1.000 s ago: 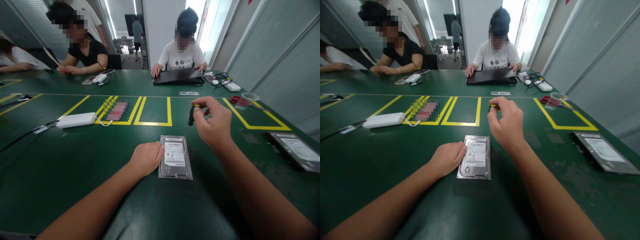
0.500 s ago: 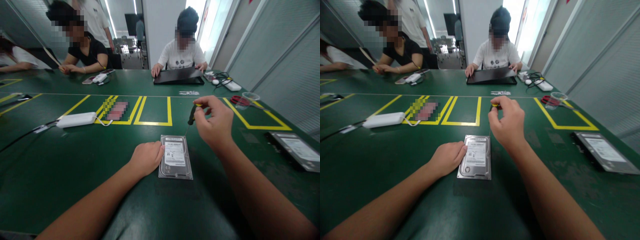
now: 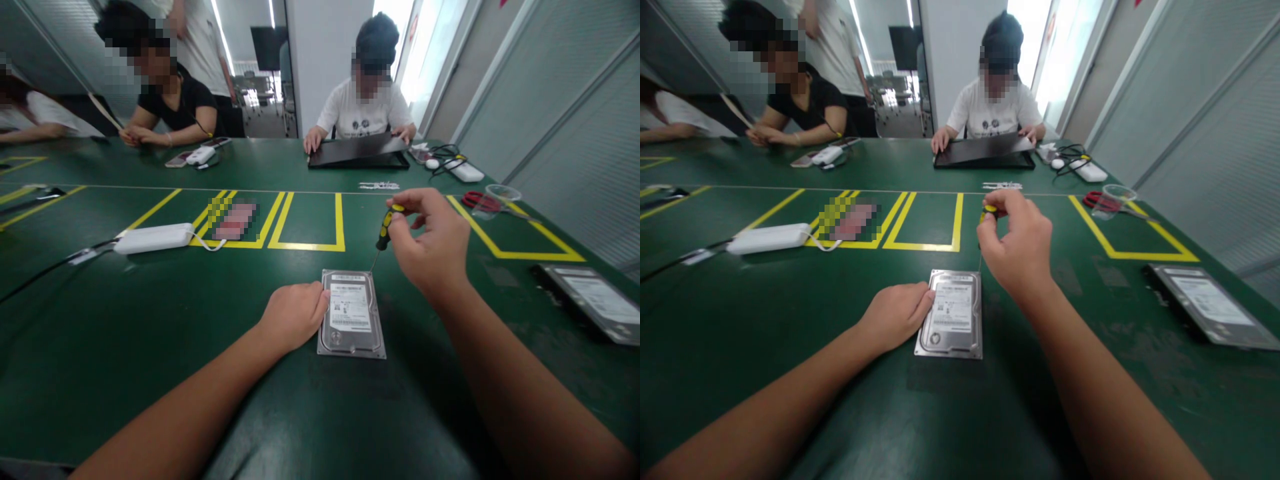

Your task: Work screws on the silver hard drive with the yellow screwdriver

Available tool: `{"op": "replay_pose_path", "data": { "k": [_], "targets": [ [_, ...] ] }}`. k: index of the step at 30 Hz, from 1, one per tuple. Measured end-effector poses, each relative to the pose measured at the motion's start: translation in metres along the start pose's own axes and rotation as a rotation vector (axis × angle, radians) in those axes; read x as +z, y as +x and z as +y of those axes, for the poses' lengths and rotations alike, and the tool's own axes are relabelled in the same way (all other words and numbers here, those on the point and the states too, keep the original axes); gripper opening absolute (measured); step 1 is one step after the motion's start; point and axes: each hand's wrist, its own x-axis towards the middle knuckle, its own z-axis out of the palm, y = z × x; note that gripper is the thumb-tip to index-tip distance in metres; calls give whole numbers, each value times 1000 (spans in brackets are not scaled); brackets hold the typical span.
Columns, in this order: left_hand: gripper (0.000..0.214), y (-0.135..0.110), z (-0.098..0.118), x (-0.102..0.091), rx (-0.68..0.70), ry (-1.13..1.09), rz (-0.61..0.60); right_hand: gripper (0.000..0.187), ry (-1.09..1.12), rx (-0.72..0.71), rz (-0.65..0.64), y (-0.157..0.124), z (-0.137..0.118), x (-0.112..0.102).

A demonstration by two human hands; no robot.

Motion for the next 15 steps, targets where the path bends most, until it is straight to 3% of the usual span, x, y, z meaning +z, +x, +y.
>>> {"op": "replay_pose_path", "data": {
  "k": [9,15],
  "targets": [
    [44,0,-1,1,14,16,16,9,-53,-64,13,3,0,-1],
    [45,0,-1,3,16,25,22,18,-13,-36,4,2,0,-2]
  ]
}}
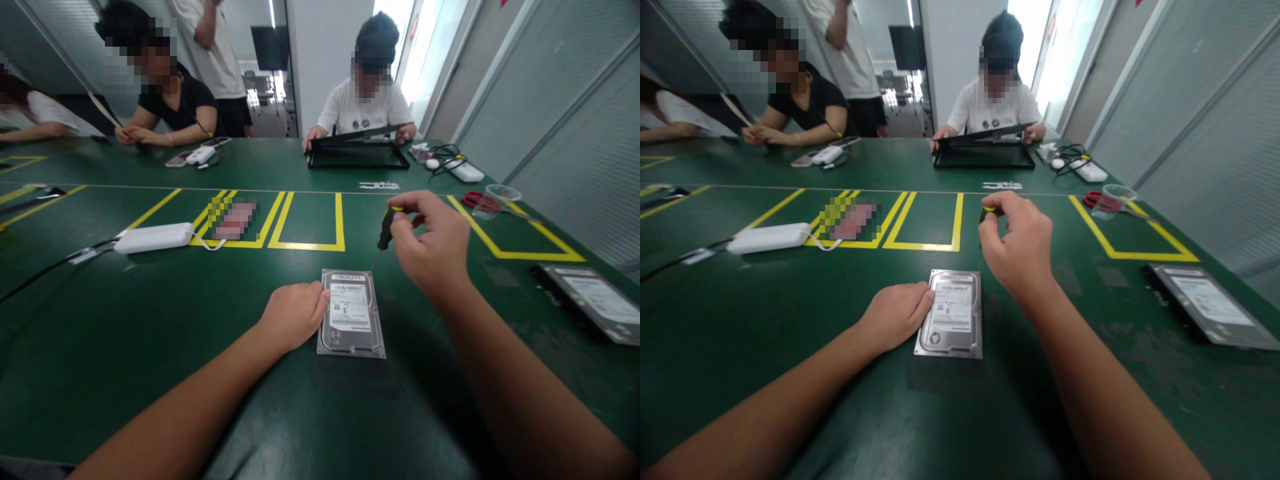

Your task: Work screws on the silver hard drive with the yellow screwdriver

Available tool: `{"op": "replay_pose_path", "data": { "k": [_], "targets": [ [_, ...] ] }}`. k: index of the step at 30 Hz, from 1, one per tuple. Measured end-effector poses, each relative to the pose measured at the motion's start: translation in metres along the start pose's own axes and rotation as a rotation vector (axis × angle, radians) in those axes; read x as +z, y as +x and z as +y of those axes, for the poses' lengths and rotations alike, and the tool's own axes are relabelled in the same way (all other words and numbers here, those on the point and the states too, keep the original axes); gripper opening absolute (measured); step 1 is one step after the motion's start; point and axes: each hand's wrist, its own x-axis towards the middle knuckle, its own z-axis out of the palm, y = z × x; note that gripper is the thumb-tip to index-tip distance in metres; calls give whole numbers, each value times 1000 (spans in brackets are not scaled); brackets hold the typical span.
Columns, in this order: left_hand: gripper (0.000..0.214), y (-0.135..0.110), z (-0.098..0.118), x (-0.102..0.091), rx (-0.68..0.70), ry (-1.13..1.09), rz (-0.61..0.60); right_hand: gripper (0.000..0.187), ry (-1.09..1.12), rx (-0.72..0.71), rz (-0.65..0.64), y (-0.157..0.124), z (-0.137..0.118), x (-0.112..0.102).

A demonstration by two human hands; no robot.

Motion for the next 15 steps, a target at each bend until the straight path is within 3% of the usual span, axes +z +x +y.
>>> {"op": "replay_pose_path", "data": {
  "k": [3,15],
  "targets": [
    [44,0,0,1,-4,0,-3,10,-2,-36,8,1,0,0],
    [45,0,0,-1,0,-10,2,12,26,-7,-2,1,1,0]
  ]
}}
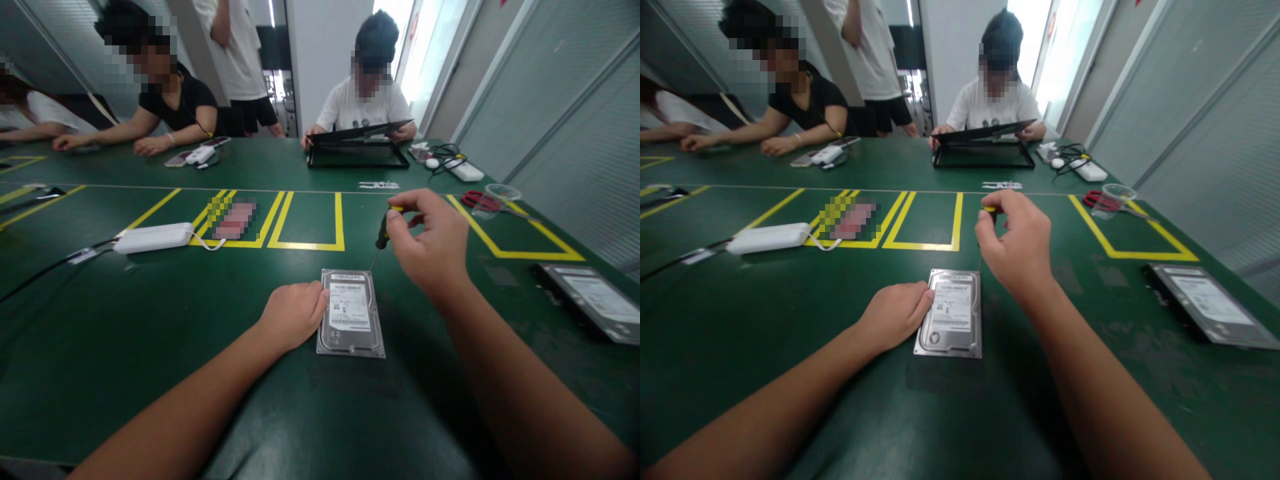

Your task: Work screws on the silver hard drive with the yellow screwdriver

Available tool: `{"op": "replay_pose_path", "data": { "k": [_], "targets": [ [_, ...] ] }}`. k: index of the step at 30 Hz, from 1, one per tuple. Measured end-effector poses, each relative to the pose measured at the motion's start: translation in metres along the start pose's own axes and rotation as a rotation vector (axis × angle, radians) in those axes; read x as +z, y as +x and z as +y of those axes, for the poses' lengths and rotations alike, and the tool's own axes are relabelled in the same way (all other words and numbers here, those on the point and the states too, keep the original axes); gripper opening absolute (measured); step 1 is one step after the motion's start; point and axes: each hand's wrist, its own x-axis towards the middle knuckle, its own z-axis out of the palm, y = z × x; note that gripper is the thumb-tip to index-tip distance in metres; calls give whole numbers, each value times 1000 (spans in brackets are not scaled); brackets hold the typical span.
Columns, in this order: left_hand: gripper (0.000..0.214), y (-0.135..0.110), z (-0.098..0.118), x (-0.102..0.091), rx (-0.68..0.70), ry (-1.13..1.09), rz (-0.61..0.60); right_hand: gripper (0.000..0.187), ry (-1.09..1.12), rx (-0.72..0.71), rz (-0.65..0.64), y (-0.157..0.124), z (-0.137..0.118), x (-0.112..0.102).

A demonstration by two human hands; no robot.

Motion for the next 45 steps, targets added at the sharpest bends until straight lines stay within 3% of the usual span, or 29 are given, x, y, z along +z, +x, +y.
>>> {"op": "replay_pose_path", "data": {
  "k": [7,12,18,25,39,45],
  "targets": [
    [45,0,-1,1,-6,-5,1,9,-55,-28,6,1,3,0],
    [45,0,-1,2,-4,-1,-6,19,-16,21,1,-1,3,0],
    [44,1,0,2,-5,-6,-6,9,-65,-49,22,0,2,1],
    [45,0,-1,1,3,-5,3,19,-28,18,19,-1,2,0],
    [46,0,0,0,-4,1,-16,11,-44,-28,0,0,3,1],
    [46,-1,0,0,-5,-1,-15,16,-52,20,-6,-2,2,2]
  ]
}}
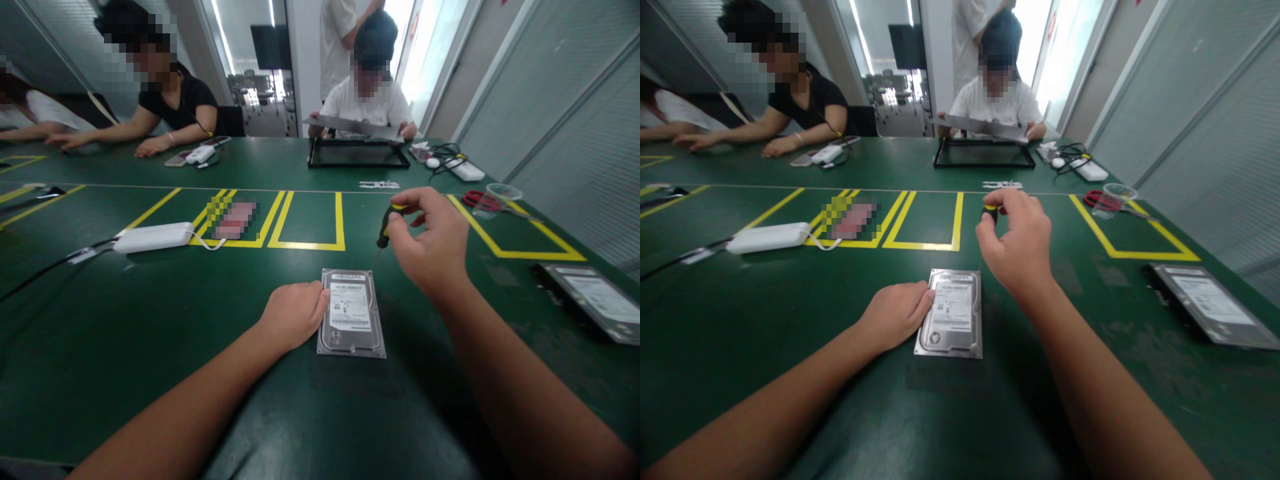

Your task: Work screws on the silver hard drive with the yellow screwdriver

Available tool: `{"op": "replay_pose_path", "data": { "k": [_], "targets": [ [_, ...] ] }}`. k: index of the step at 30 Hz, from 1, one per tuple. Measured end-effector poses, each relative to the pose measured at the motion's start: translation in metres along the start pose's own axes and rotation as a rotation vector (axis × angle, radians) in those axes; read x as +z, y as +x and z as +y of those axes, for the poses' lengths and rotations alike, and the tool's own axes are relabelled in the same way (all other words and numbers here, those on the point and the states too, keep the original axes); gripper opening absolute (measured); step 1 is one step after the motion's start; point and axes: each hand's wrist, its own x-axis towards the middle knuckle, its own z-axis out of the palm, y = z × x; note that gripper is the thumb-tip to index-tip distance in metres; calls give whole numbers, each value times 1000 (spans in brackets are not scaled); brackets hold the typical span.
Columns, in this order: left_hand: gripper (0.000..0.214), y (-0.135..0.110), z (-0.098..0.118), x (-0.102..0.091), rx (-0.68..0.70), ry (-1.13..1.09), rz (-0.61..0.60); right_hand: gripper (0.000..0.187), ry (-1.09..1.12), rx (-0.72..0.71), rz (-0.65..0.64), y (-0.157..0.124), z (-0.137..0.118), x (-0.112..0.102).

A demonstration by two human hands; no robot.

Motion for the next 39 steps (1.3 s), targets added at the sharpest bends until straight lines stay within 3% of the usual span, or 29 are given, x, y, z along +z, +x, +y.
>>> {"op": "replay_pose_path", "data": {
  "k": [8,21,33,39],
  "targets": [
    [45,0,-1,0,3,-3,11,15,-12,-59,15,2,1,1],
    [45,1,1,-1,-9,-16,-13,16,-17,27,13,0,-4,-3],
    [45,0,1,-2,-8,-19,-13,9,-27,-16,14,2,1,-1],
    [45,1,1,-3,-9,-29,-9,17,-13,-7,45,0,-1,-1]
  ]
}}
